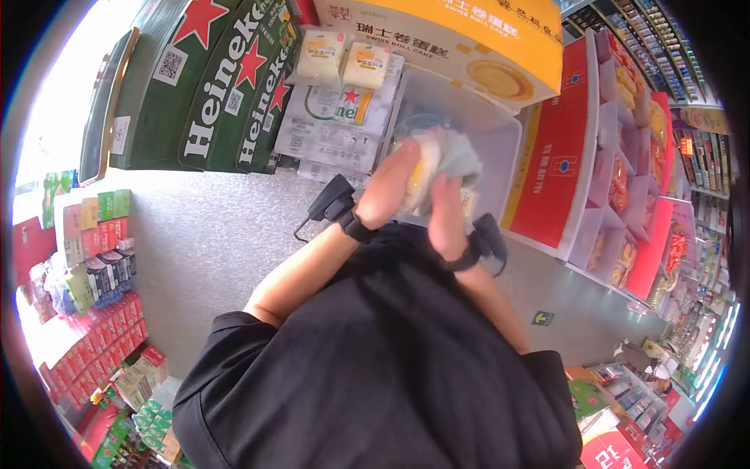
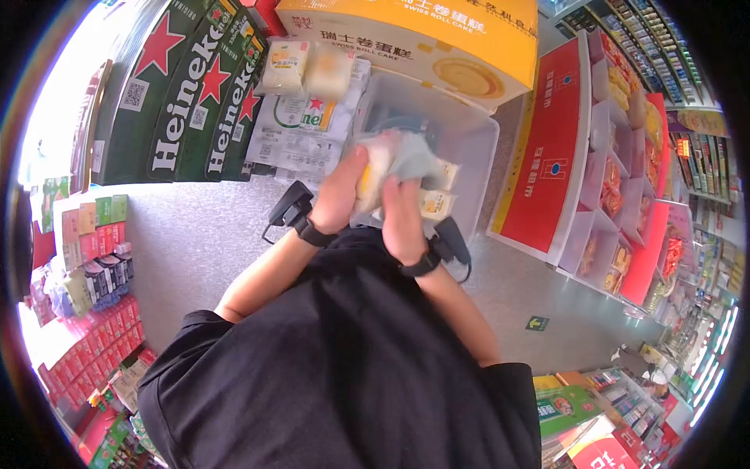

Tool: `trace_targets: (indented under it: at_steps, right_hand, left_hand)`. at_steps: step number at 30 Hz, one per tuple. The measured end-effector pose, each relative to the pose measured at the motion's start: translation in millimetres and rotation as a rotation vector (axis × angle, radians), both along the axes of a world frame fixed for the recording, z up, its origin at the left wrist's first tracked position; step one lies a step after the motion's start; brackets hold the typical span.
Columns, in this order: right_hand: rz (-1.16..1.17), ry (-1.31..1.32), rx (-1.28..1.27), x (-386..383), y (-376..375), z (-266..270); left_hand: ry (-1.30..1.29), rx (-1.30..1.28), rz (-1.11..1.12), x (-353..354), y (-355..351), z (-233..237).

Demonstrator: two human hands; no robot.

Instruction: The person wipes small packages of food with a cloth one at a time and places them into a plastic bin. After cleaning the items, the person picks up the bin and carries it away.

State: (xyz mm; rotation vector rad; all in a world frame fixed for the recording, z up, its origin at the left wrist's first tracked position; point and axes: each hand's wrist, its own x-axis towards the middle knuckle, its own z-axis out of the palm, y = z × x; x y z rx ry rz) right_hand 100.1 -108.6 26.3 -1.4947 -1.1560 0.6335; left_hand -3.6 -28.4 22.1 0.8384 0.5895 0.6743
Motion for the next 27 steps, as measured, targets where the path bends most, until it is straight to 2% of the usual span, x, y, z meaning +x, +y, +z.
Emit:
trace_targets:
  at_steps: [3, 6, 9, 11, 14, 17, 18, 21, 22, 27]
  right_hand:
    - [-0.015, 0.713, -0.052, 8, 19, -2]
    - [-0.035, 0.657, -0.073, 3, 21, -7]
    - [-0.011, 0.384, -0.168, -4, 4, -9]
    - [0.048, 0.283, -0.246, -7, -13, -16]
    - [0.181, 0.4, -0.339, 1, -31, -7]
    - [0.068, 0.692, -0.057, 4, -22, 12]
    - [0.051, 0.62, -0.079, 5, -20, 10]
    - [-0.005, 0.403, -0.141, 11, -7, 3]
    - [0.04, 0.592, -0.132, 15, 1, 3]
    - [0.037, 0.982, -0.06, 6, 13, 19]
  left_hand:
    - [-0.058, 0.029, 0.02, 6, -4, 1]
    - [0.067, 0.279, 0.182, 15, 2, -16]
    - [0.088, 0.331, 0.27, 13, 16, -8]
    - [0.049, 0.216, 0.234, 6, 27, -3]
    - [0.029, -0.007, 0.154, -5, 37, -6]
    - [-0.057, -0.175, 0.09, -4, 34, -5]
    - [-0.098, -0.219, 0.068, -2, 31, -2]
    - [-0.046, -0.035, -0.028, 4, 18, 11]
    - [0.051, 0.011, -0.079, -1, 20, 11]
    - [0.206, 0.363, 0.187, 14, 14, 14]
